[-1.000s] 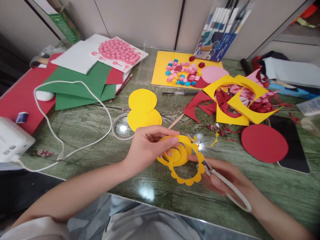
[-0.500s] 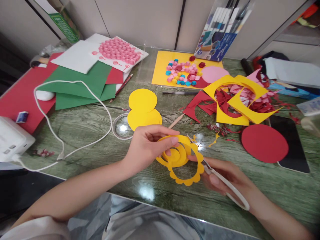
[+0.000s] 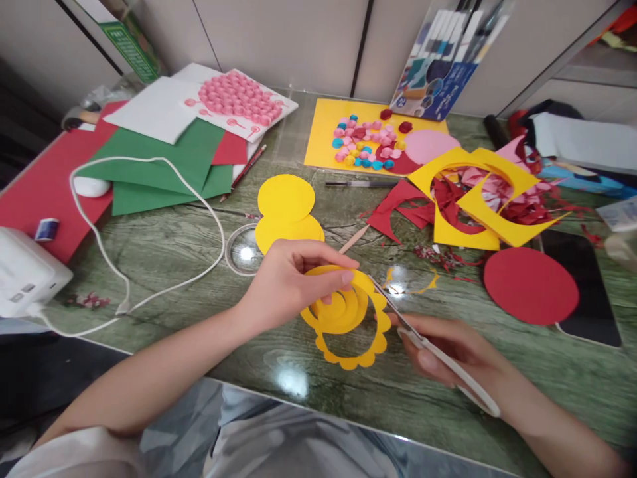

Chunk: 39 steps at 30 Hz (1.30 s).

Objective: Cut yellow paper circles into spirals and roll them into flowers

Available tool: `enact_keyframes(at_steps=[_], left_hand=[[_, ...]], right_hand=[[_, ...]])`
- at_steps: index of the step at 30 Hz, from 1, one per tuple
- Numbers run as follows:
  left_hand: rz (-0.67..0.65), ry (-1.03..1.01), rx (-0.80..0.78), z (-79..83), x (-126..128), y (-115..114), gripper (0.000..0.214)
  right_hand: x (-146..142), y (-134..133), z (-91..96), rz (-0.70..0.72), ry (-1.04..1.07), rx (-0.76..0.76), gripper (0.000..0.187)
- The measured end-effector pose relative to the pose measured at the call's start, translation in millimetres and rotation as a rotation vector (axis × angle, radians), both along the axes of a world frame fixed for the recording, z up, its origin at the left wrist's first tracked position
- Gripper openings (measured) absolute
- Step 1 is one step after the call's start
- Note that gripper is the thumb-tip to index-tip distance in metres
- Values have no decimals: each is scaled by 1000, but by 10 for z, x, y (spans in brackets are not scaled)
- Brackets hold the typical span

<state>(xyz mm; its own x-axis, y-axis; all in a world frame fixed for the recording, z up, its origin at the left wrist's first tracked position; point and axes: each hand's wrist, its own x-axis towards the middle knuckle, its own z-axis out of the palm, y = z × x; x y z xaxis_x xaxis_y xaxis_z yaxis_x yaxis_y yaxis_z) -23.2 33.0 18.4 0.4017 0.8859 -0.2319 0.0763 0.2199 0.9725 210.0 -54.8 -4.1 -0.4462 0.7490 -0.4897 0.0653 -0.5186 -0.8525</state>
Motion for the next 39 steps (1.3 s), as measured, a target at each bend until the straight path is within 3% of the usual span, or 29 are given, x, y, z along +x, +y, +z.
enact_keyframes(at_steps=[10, 17, 23, 32, 39], left_hand=[[-86, 166, 34, 49, -46, 67, 15], [-192, 170, 41, 79, -81, 108, 11], [-275, 152, -21, 100, -97, 127, 9], [-302, 146, -113, 54, -80, 126, 12], [-398, 167, -111, 53, -99, 136, 11]], right_hand=[[17, -14, 59, 38, -34, -83, 43], [39, 23, 50, 87, -60, -139, 48], [62, 33, 59, 140, -105, -94, 45], [40, -7, 49, 109, -42, -135, 48], [29, 83, 162, 245, -118, -86, 40]])
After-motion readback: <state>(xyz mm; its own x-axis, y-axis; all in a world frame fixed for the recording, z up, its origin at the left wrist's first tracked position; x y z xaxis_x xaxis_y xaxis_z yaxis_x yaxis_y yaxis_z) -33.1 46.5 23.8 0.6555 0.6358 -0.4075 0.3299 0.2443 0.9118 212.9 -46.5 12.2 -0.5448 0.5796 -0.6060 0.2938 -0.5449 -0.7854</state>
